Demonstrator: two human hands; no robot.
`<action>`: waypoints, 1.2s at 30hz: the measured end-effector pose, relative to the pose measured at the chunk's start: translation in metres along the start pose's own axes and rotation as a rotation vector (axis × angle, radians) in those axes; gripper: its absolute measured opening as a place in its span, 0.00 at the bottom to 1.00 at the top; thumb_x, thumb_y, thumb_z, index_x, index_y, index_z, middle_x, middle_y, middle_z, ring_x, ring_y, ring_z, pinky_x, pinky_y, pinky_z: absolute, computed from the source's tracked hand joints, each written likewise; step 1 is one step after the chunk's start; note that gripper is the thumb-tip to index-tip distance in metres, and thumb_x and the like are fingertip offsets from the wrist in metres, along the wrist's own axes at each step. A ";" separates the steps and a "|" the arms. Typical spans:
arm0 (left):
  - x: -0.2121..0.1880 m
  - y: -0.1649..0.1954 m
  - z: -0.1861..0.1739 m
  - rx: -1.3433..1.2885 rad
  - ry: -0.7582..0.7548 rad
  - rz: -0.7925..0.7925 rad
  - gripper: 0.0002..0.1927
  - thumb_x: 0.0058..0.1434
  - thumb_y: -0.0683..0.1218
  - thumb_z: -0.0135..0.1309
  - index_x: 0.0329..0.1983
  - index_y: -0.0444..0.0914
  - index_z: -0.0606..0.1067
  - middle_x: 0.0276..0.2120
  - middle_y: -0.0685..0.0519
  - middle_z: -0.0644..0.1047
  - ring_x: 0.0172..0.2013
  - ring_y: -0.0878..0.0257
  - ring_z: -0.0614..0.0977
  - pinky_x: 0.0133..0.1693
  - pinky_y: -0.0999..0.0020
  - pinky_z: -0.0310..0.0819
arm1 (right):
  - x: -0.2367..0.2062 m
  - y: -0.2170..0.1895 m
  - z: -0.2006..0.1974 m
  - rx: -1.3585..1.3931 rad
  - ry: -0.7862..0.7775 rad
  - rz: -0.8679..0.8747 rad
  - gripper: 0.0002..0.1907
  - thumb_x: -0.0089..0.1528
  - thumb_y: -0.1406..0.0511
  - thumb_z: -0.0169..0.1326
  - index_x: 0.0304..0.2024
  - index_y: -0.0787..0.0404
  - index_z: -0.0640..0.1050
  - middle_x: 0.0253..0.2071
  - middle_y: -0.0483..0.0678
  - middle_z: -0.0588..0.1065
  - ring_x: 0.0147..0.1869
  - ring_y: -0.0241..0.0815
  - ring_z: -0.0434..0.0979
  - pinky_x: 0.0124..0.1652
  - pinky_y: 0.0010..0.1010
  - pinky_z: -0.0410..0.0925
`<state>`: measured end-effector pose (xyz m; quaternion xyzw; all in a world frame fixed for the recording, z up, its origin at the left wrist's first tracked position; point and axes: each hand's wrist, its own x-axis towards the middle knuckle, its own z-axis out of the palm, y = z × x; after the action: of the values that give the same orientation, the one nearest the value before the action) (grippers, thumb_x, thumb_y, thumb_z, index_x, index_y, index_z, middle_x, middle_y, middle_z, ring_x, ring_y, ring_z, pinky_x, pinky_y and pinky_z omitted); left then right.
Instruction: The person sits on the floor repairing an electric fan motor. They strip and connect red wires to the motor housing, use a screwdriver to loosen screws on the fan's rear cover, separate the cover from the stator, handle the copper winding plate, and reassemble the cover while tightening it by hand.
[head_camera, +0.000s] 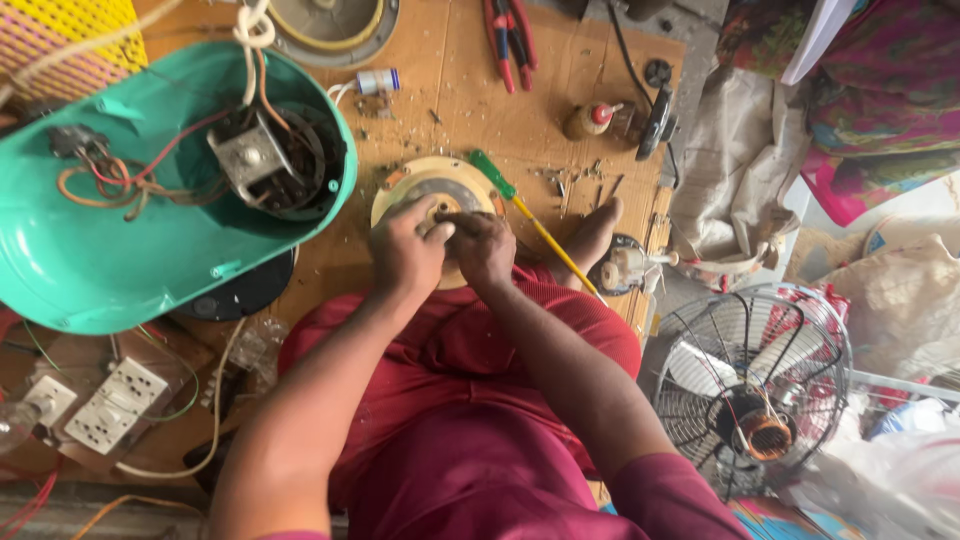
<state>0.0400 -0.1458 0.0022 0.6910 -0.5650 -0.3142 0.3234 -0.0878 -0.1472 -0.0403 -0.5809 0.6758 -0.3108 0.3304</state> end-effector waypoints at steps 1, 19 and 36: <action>0.010 -0.003 0.010 -0.010 0.059 0.158 0.19 0.49 0.40 0.67 0.47 0.34 0.81 0.38 0.41 0.82 0.40 0.48 0.84 0.43 0.58 0.77 | 0.001 0.001 0.001 -0.047 0.040 -0.053 0.13 0.54 0.63 0.62 0.42 0.52 0.87 0.41 0.50 0.82 0.46 0.50 0.82 0.47 0.38 0.73; 0.044 -0.038 0.035 -0.555 -0.120 -0.187 0.06 0.57 0.38 0.65 0.37 0.31 0.83 0.31 0.52 0.84 0.32 0.71 0.82 0.38 0.74 0.79 | 0.013 0.015 0.001 0.103 -0.173 0.057 0.12 0.57 0.64 0.57 0.43 0.56 0.84 0.36 0.53 0.80 0.41 0.49 0.82 0.46 0.39 0.73; 0.042 -0.053 0.045 -1.086 -0.124 -0.449 0.07 0.57 0.31 0.63 0.39 0.27 0.81 0.35 0.47 0.83 0.35 0.64 0.83 0.42 0.72 0.79 | 0.010 0.014 -0.004 0.049 -0.144 0.037 0.11 0.59 0.61 0.60 0.42 0.57 0.84 0.39 0.53 0.80 0.42 0.52 0.82 0.46 0.42 0.73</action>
<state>0.0412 -0.1834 -0.0700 0.5095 -0.1811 -0.6590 0.5228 -0.1005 -0.1552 -0.0496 -0.5811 0.6530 -0.2783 0.3980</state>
